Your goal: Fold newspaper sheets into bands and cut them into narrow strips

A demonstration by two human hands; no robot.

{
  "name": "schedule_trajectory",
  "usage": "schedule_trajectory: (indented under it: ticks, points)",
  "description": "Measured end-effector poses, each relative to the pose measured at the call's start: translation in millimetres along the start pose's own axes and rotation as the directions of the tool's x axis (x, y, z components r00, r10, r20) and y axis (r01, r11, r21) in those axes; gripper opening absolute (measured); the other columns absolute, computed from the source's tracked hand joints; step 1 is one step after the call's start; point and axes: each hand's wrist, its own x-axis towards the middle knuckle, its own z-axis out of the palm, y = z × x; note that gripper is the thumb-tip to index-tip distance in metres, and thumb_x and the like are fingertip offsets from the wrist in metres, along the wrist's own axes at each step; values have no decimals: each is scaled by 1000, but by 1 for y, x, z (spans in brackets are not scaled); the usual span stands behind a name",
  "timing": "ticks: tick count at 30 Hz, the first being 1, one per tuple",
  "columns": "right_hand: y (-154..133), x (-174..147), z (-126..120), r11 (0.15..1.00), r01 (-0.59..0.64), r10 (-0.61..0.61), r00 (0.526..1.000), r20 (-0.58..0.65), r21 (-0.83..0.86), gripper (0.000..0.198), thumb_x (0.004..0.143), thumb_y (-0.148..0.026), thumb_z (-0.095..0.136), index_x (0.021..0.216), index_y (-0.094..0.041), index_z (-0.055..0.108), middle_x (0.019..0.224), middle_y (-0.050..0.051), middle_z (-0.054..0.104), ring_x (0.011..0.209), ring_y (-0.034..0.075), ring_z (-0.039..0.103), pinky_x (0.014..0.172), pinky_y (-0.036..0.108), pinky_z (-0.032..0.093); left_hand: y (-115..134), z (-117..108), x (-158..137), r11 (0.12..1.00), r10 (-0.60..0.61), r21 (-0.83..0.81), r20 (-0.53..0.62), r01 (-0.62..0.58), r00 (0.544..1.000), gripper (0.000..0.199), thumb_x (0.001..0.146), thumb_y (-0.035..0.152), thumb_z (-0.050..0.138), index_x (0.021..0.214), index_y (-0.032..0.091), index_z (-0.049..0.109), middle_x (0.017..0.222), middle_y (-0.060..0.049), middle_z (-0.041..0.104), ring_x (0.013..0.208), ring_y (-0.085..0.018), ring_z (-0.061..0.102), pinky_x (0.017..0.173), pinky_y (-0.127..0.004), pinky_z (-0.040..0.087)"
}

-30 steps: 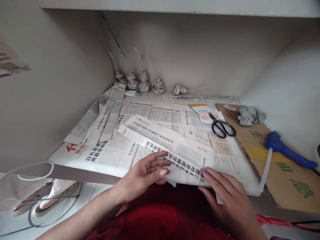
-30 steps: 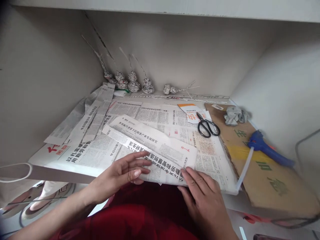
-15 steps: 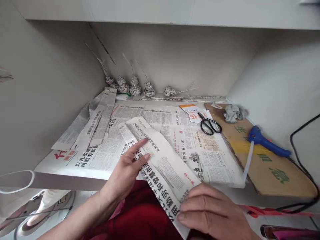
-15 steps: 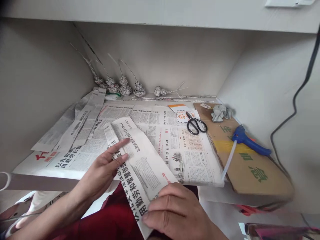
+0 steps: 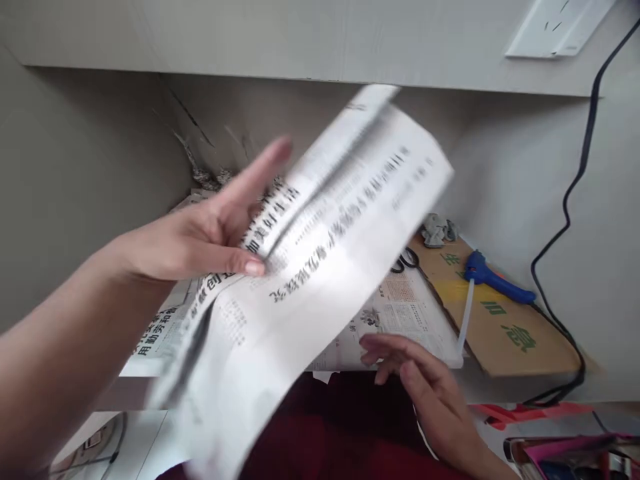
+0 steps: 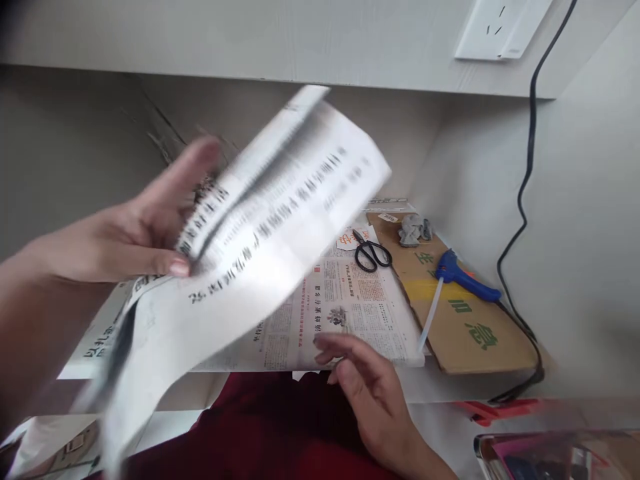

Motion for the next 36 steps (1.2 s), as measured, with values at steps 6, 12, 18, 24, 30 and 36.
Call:
schedule_trajectory:
  ticks: [6,12,18,24,30,36]
  points:
    - [24,10,7,881,-234,295,951,-89,411,32,94,-55,56,98,-25,67,90,8,75,78,25,73,67,41,62,-74,35,29,973,-216,75,632,219,744,97,78,31,73,160,30,21,125,-9,72,100,-24,73,85,-36,56]
    - [23,14,4,747,-368,512,850,-125,554,27,92,-47,66,85,-21,60,93,8,73,93,28,76,68,34,63,-116,70,37,897,-353,419,498,136,792,87,77,28,73,155,33,35,121,-6,74,104,-25,70,91,-36,51]
    - [24,8,-15,873,-296,439,824,-359,388,53,83,-42,77,128,-29,53,89,1,75,87,25,77,71,35,64,-103,89,20,863,-114,501,323,-68,939,67,87,18,67,150,29,46,147,-12,57,132,-28,55,110,-45,42]
    - [28,7,-31,871,-320,205,926,-317,-373,71,92,-44,61,156,-32,33,103,7,77,95,28,75,73,40,63,-88,109,-38,880,-133,473,321,-37,938,70,87,59,64,145,20,53,147,-17,56,136,-35,52,111,-53,45]
    - [30,25,-48,363,1,-237,967,-91,-932,33,96,-29,51,123,-26,70,102,8,74,84,26,70,77,42,57,-94,127,-66,832,-62,549,233,-79,971,84,84,69,59,147,14,49,153,-20,48,145,-38,40,114,-56,43]
    - [36,34,-63,184,131,-356,933,59,-974,19,92,-25,57,93,-19,75,109,15,65,104,35,63,89,53,52,-93,126,-70,758,9,631,245,-167,969,47,96,22,57,141,14,55,153,-16,50,146,-32,41,117,-50,43]
